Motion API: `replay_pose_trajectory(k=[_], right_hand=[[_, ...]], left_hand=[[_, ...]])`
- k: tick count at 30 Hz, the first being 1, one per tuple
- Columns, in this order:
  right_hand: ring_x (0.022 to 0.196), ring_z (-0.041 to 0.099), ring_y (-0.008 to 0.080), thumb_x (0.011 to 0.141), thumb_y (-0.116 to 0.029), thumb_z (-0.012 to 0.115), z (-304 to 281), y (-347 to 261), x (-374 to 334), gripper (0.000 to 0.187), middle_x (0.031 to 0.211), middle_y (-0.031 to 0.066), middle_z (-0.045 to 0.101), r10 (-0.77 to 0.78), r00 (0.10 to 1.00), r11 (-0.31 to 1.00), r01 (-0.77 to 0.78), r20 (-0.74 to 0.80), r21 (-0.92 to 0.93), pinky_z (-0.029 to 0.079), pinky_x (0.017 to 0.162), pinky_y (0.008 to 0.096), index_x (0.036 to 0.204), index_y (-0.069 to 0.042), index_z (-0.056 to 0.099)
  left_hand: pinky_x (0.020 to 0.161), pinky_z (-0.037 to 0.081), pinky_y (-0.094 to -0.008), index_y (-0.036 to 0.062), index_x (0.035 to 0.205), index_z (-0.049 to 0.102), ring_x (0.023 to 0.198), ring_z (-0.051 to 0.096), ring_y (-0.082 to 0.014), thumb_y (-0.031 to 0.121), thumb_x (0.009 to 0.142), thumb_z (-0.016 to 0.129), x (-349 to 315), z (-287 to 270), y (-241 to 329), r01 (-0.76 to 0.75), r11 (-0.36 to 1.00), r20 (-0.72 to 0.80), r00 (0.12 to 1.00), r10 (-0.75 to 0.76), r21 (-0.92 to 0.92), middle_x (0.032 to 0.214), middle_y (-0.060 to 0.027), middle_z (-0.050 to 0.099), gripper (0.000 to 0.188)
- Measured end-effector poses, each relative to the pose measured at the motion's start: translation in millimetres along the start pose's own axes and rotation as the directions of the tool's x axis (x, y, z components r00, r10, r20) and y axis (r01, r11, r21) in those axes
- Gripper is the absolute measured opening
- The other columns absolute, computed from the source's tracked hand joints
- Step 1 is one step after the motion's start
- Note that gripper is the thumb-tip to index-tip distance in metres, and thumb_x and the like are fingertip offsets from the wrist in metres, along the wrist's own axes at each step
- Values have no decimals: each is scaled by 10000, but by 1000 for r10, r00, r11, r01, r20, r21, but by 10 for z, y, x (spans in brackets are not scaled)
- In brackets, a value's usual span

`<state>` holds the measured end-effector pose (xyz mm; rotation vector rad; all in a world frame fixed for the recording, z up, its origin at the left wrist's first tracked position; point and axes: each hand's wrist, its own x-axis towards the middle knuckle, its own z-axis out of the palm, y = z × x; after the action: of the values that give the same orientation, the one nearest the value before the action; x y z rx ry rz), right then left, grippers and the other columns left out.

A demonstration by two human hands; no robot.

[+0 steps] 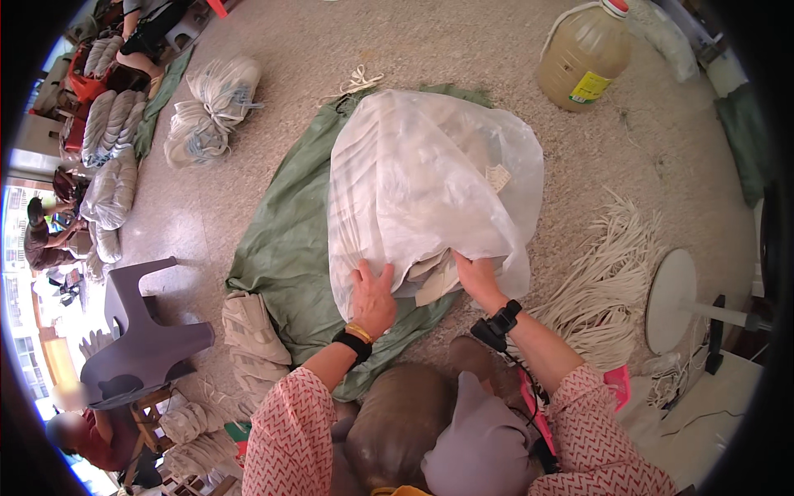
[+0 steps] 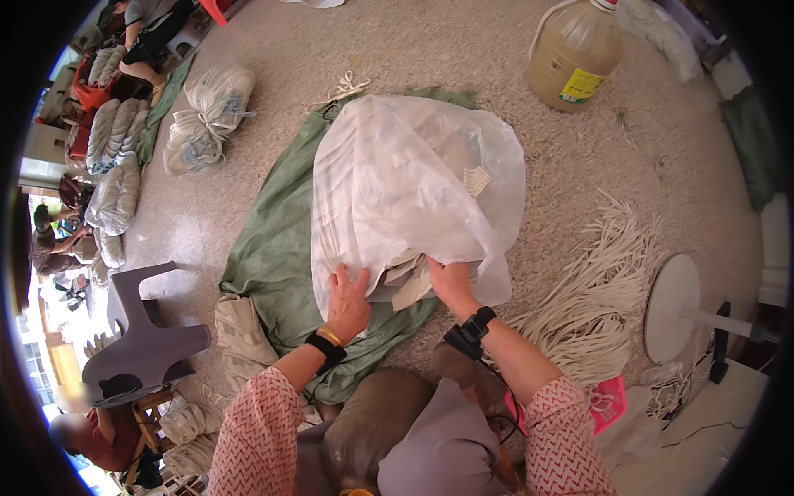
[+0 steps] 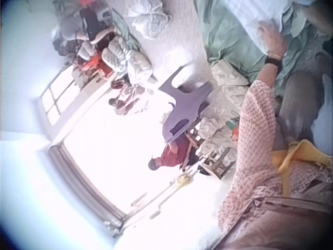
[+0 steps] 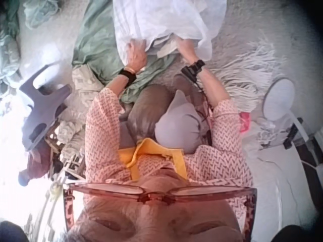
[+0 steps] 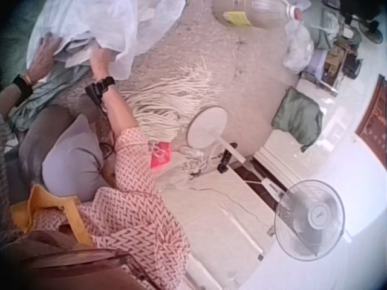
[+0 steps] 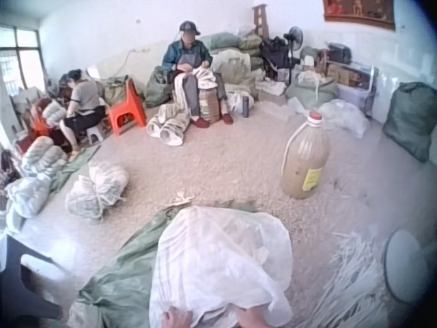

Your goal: Putting stacks of shoe components into a white plastic bag.

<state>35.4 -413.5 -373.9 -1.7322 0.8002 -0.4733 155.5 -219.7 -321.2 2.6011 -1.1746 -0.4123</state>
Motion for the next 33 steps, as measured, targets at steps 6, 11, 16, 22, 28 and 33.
replay_pose_trajectory(k=[6, 11, 16, 22, 28, 33], right_hand=[[1168, 551, 448, 929, -118, 603, 203, 108, 134, 300, 1216, 256, 628, -1, 992, 988, -19, -128, -154, 411, 1007, 476, 1185, 37, 628], [1196, 537, 460, 910, -106, 601, -97, 48, 198, 310, 1264, 260, 617, 33, 993, 999, -38, -117, -37, 415, 1023, 464, 1190, 23, 636], [1167, 560, 454, 893, -100, 602, 140, -55, 150, 310, 1208, 256, 650, 67, 967, 985, -103, -245, -138, 440, 983, 475, 1174, 25, 645], [1128, 573, 463, 884, -129, 616, 122, 124, 201, 318, 1179, 256, 659, -20, 966, 974, -39, -257, -224, 458, 951, 479, 1162, 23, 649], [1199, 566, 422, 863, -212, 699, -94, -114, -3, 494, 1244, 270, 627, 107, 972, 992, -119, -211, -46, 436, 1008, 449, 1269, 40, 573], [1227, 568, 386, 837, -248, 747, -164, -243, -122, 683, 1315, 254, 592, 152, 962, 988, -148, -228, 32, 431, 1025, 425, 1371, 64, 456]], left_hand=[[919, 449, -543, 107, 1202, 551, 1069, 459, -531, -42, 740, 573, 4, 126, 42, 4, 999, 33, 999, -3, -49, 1242, -348, 395, 486], [892, 419, -562, 82, 1203, 545, 1026, 447, -534, -28, 736, 568, 6, 94, 169, -39, 995, 37, 998, 43, -92, 1182, -350, 415, 480], [874, 397, -584, 66, 1193, 555, 1001, 442, -532, -21, 722, 567, 31, 231, 235, -13, 991, 4, 1000, 13, -134, 1153, -356, 423, 479], [907, 400, -590, 63, 1193, 566, 1039, 448, -569, 90, 799, 636, -25, 260, 264, 6, 988, 16, 1000, -4, -156, 1218, -395, 409, 402], [965, 439, -513, -48, 1211, 482, 1136, 489, -472, 477, 738, 820, -178, -264, 237, 145, 978, 49, 989, -139, -152, 1242, -284, 472, 783], [913, 446, -491, -12, 1085, 504, 1091, 509, -427, 486, 754, 804, -289, -691, 78, 106, 978, 24, 994, -103, -179, 1125, -227, 525, 668]])
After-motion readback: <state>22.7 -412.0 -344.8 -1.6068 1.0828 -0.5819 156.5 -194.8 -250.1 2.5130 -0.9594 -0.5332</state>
